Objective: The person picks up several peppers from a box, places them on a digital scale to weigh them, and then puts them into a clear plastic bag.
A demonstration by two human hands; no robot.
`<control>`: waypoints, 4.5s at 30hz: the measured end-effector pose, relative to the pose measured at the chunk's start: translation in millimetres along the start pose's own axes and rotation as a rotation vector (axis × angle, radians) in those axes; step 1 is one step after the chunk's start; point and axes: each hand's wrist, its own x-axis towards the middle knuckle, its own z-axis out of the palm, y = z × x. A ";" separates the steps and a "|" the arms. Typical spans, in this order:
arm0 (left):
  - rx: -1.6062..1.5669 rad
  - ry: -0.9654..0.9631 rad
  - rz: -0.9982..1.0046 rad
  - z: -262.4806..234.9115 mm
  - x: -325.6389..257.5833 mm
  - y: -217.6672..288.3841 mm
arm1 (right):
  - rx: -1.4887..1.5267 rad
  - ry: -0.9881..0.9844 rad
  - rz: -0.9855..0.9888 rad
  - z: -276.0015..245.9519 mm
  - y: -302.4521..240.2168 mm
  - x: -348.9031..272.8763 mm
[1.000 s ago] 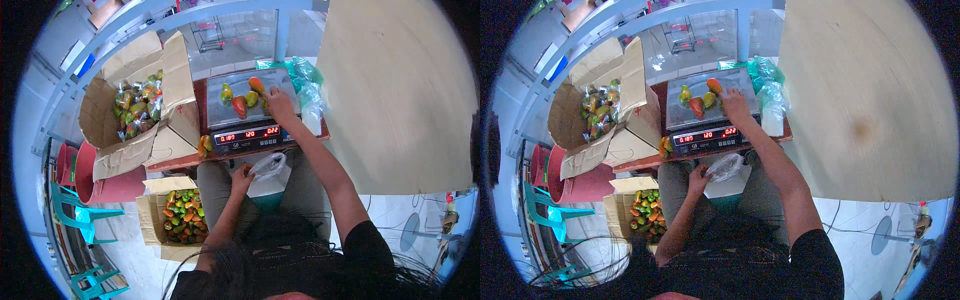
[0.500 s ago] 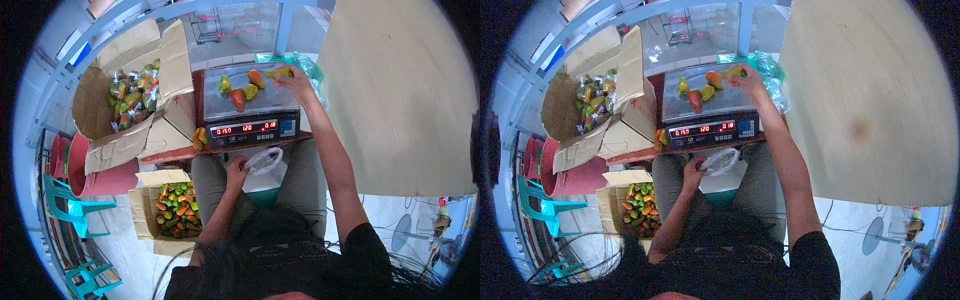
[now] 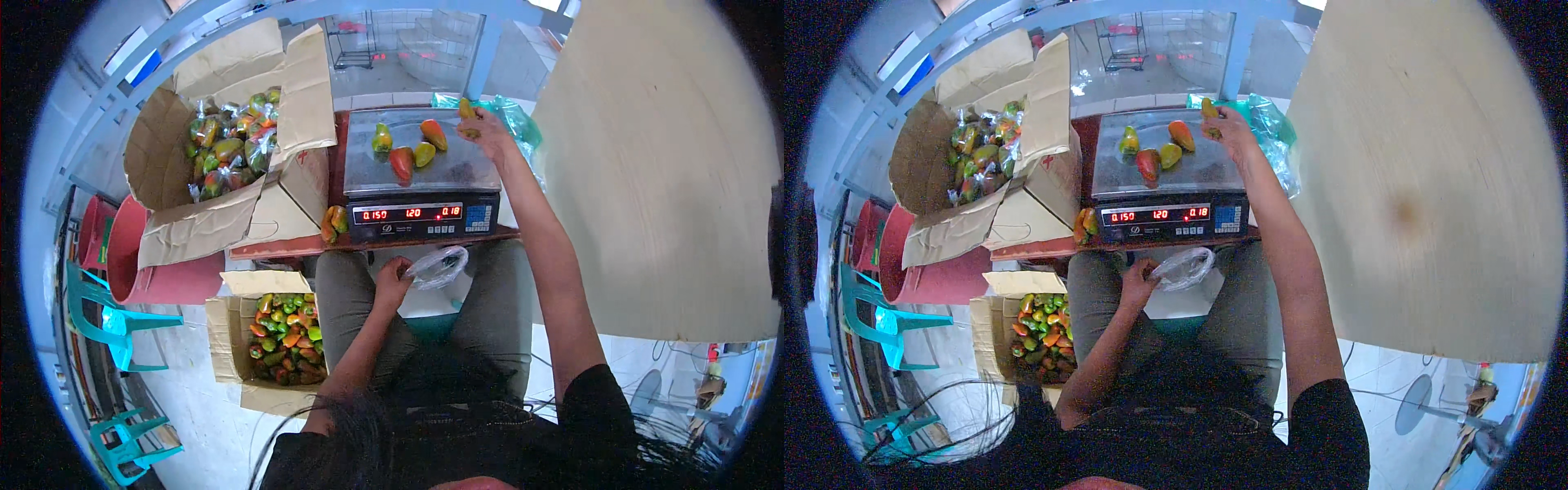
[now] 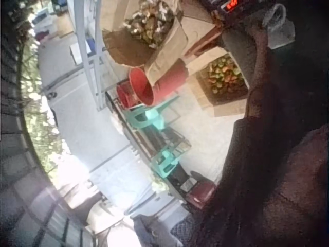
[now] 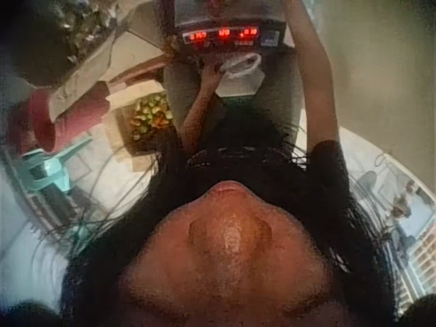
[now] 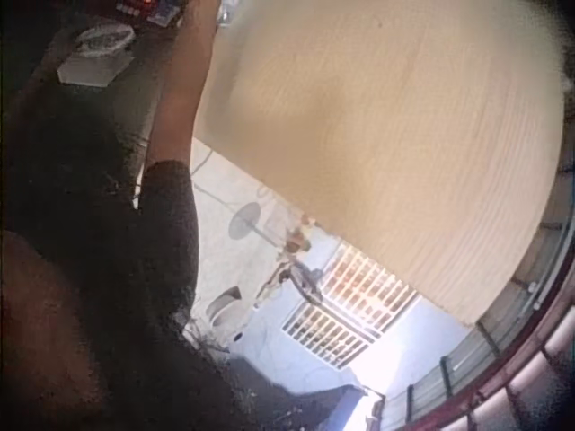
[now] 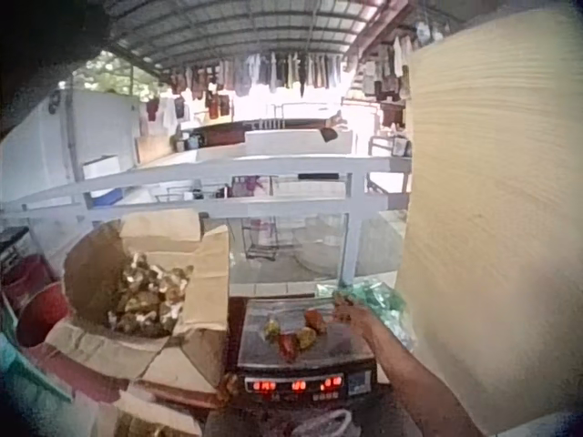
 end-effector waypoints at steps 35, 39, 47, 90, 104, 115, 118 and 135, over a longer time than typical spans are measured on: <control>0.052 0.133 -0.014 -3.6 1.7 -4.6 | -0.644 0.025 -0.025 -17.1 -1.4 -103.4; 0.070 0.186 0.140 -0.9 4.8 5.4 | -0.896 -0.139 0.017 -8.8 3.4 -196.1; 0.035 0.187 0.188 -7.8 1.4 14.1 | -1.142 -0.245 0.107 24.5 43.4 -225.3; -0.583 0.012 -0.183 1.5 3.6 -16.5 | -1.047 0.049 -0.008 23.9 151.4 -225.1; -0.119 -0.118 -0.058 19.7 2.2 -35.8 | -0.415 -0.178 0.502 43.0 185.5 -205.3; -0.166 -0.032 -0.125 2.4 -0.3 5.2 | -1.077 -0.137 0.010 53.3 195.9 -213.6; -0.441 -0.046 -0.217 3.0 2.1 -17.1 | -1.184 -0.059 -0.138 62.0 185.5 -215.1; -0.914 0.024 -0.443 -3.2 7.2 -29.0 | -1.626 0.022 -0.636 115.5 57.3 -34.9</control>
